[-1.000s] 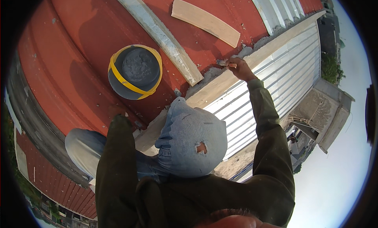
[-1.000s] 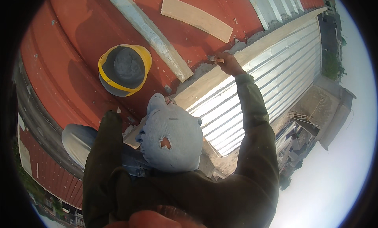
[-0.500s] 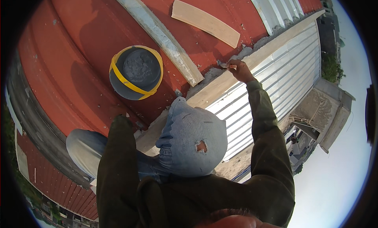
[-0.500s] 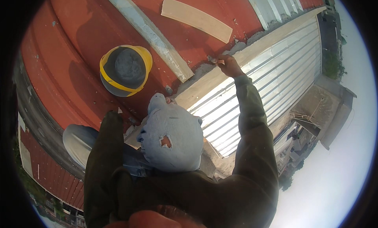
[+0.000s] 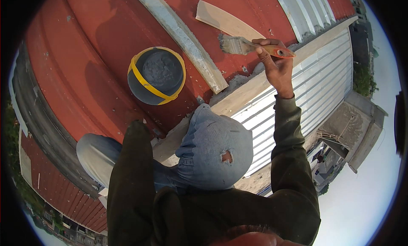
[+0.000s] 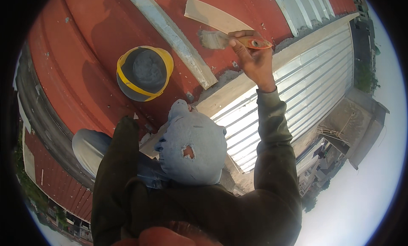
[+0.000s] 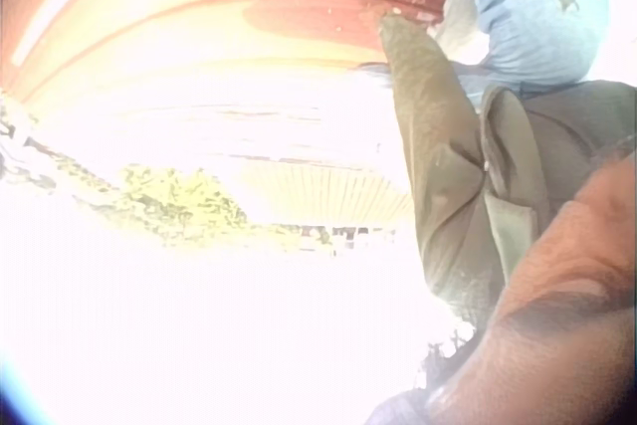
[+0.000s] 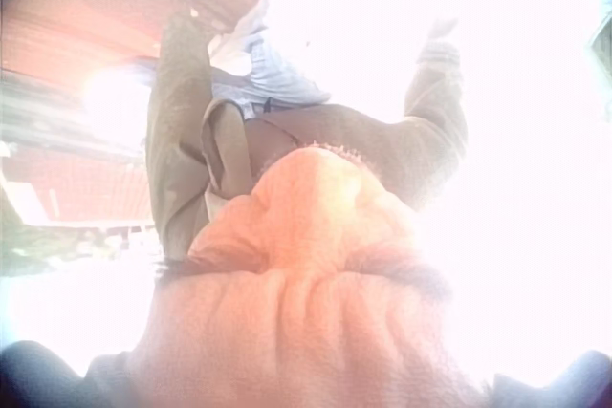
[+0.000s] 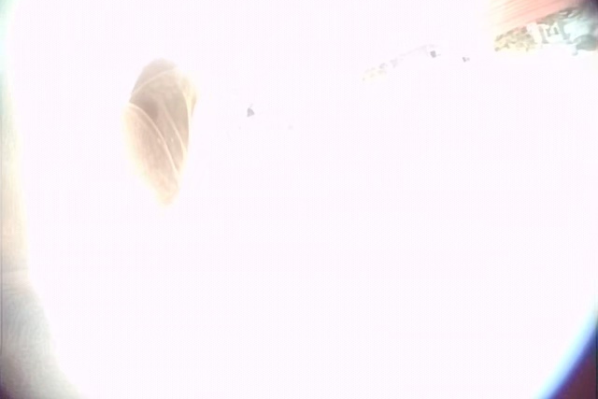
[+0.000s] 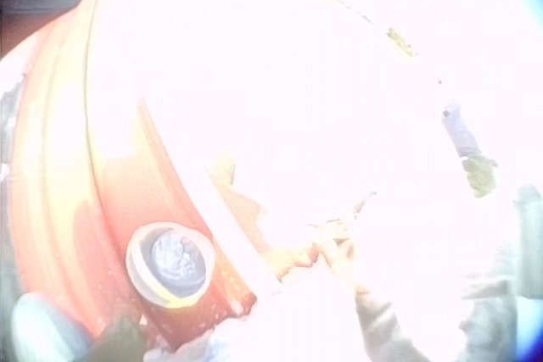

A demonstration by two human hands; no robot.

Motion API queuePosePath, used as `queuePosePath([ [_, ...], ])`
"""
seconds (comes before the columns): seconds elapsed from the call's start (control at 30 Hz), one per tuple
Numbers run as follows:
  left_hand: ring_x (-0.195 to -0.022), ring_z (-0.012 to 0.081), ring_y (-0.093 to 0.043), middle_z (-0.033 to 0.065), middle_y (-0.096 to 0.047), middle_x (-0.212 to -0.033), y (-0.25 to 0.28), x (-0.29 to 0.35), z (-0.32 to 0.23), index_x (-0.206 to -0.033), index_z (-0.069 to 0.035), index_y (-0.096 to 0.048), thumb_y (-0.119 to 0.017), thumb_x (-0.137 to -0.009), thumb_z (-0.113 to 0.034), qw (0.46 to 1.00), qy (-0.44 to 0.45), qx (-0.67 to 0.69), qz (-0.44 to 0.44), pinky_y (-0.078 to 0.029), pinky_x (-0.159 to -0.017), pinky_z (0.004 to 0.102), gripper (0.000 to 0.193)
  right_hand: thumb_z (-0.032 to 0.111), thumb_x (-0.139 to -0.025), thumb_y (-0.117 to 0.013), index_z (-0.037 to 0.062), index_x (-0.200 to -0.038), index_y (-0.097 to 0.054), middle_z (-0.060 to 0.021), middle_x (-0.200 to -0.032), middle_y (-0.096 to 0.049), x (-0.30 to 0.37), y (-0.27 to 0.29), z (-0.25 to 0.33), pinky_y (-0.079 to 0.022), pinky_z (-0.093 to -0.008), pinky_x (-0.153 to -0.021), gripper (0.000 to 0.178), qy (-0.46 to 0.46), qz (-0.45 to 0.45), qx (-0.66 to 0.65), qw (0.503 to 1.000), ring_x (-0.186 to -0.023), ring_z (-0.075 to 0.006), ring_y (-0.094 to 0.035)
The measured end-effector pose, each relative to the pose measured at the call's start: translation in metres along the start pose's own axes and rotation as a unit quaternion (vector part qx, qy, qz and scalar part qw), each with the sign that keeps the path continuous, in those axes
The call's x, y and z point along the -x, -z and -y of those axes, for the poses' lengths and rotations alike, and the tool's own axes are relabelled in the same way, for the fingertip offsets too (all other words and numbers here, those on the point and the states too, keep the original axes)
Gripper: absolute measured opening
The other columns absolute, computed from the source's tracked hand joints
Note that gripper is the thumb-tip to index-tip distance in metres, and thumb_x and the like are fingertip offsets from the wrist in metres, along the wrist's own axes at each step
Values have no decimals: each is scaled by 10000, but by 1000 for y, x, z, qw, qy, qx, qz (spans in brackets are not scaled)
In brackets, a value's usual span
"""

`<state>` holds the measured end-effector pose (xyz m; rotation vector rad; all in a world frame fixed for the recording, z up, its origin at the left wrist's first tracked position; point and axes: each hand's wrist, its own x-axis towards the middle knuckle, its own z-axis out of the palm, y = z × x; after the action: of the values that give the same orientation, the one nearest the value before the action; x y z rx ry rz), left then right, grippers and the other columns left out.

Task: The person applies a gray substance to the seam between two different types of metal roofing sheets using a brush and a small piece of material, then stands up and walks along the ridge.

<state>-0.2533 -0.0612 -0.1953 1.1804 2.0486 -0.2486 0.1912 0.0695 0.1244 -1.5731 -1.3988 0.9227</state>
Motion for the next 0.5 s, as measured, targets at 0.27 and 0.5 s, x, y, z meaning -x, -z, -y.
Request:
queuePosePath([
  [0.27, -979, 324, -610, 177, -612, -1050, 2, -2, -25, -1055, -35, -557, -501, -846, -317, 992, 99, -77, 10, -492, -804, 434, 355, 125, -799, -674, -6, -957, -580, -96, -835, -635, -12, -117, 20, -487, -270, -633, 226, 161, 168, 6, 973, -718, -177, -627],
  [0.5, -1014, 324, -588, 159, -592, -1100, -17, -6, -16, -1087, -70, -523, -493, -838, -320, 989, 141, -43, -10, -452, -854, 452, 354, 199, -810, -610, 41, -934, -533, -182, -770, -612, -15, -192, -25, -466, -436, -647, 215, 101, 236, 150, 955, -728, -373, -591],
])
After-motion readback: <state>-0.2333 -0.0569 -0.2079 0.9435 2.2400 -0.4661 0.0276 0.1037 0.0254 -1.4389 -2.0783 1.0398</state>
